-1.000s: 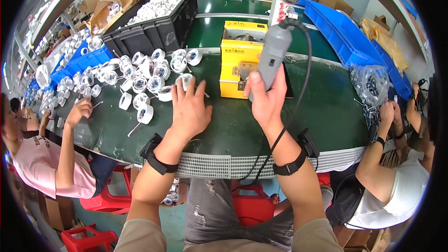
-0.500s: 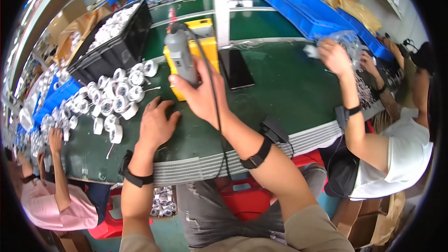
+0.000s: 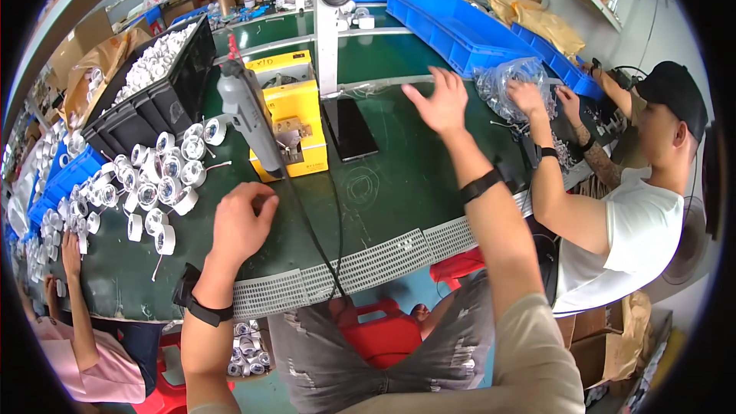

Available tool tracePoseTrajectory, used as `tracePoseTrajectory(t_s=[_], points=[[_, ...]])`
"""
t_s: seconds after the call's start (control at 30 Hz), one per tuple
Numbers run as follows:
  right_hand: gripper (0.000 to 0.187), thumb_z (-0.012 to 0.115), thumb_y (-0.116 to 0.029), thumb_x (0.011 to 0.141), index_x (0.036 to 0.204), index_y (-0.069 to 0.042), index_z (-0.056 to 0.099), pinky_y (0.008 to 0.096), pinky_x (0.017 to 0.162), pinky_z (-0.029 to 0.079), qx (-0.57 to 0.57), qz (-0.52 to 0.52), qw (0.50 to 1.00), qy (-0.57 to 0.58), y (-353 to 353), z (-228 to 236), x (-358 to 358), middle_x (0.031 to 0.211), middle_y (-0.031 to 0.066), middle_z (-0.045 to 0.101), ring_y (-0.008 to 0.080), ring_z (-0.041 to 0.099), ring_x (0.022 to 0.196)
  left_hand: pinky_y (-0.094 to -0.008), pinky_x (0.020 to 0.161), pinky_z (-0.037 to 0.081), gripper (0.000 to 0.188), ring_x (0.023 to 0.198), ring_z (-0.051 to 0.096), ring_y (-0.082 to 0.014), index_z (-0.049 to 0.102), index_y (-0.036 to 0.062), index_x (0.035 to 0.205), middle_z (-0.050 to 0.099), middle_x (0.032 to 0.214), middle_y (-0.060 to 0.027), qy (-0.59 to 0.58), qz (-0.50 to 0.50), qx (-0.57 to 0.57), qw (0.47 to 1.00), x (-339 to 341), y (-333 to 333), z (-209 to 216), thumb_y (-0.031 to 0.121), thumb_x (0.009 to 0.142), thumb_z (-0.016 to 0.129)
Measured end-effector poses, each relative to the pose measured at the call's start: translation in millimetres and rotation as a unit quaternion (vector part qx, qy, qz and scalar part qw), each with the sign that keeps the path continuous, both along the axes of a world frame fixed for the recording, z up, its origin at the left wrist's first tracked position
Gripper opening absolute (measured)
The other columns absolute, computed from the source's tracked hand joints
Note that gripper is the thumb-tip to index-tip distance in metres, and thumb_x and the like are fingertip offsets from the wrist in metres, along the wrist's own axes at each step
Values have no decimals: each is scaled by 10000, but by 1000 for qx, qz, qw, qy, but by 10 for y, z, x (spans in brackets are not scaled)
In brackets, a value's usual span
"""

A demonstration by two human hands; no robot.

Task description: The person assembles camera components by inserting a circuit board into a plastic housing and threading the wires through. They then use a power screwdriver to fasten the parts together before placing the unit on the workbench and starting the next one.

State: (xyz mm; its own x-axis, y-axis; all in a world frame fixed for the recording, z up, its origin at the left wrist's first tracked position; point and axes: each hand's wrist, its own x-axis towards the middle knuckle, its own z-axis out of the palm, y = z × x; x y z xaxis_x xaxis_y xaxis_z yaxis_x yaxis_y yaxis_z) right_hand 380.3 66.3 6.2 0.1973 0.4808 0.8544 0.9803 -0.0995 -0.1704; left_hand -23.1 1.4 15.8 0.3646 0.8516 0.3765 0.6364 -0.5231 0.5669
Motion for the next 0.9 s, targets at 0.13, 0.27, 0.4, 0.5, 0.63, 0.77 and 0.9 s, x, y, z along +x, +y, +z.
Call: tracePoseTrajectory(t_s=[0.13, 0.27, 0.4, 0.5, 0.63, 0.77, 0.9], points=[[689, 694, -556, 742, 1230, -85, 575, 445, 999, 351, -314, 49, 948, 11, -352, -265, 548, 1055, 143, 643, 333, 542, 1112, -292, 585, 491, 94, 622, 630, -168, 659, -12, 893, 643, 737, -111, -28, -117, -57, 991, 1, -38, -16, 47, 824, 633], [533, 808, -382, 674, 1076, -86, 620, 428, 919, 398, -210, 163, 964, 22, -645, -80, -175, 977, 122, 629, 329, 561, 997, -270, 680, 511, 146, 751, 644, -141, 647, -6, 991, 660, 883, -94, -57, -175, -151, 971, 51, -69, -29, 70, 867, 633], [581, 850, -396, 604, 1033, -82, 617, 404, 831, 425, -137, 409, 902, -35, -887, 194, -1202, 934, 84, 612, 293, 564, 913, -337, 965, 463, 476, 1123, 562, -197, 426, 1, 1345, 534, 1258, -96, -291, -262, -374, 841, 10, -36, -167, 159, 932, 602], [641, 858, -428, 574, 1046, -71, 610, 389, 783, 413, -119, 522, 844, -22, -881, 225, -1760, 927, 80, 601, 284, 564, 838, -375, 976, 467, 545, 1166, 550, -226, 278, -7, 1422, 500, 1297, -139, -363, -338, -430, 754, 62, -133, -29, 240, 989, 499], [753, 860, -421, 565, 1171, -70, 584, 376, 818, 411, -121, 557, 821, -45, -769, 242, -2050, 973, 94, 555, 271, 555, 838, -326, 956, 470, 515, 1109, 562, -174, 350, -11, 1383, 538, 1233, -102, -410, -291, -467, 728, 27, -46, -10, 218, 965, 544], [695, 824, -307, 658, 1258, -74, 562, 355, 826, 450, -201, 623, 743, 137, -702, 174, -1936, 1053, 108, 520, 234, 557, 879, -303, 932, 471, 483, 1083, 565, -148, 408, -8, 1354, 565, 1193, -75, -410, -275, -458, 740, -15, -57, 42, 162, 937, 582], [244, 595, -73, 926, 1148, 29, 597, 232, 668, 484, -336, 639, 524, 452, -626, 29, -1665, 914, 36, 638, 89, 588, 801, -316, 976, 421, 492, 1122, 541, -171, 458, 7, 1326, 569, 1208, -72, -370, -242, -427, 789, -12, -64, 35, 158, 888, 625]])
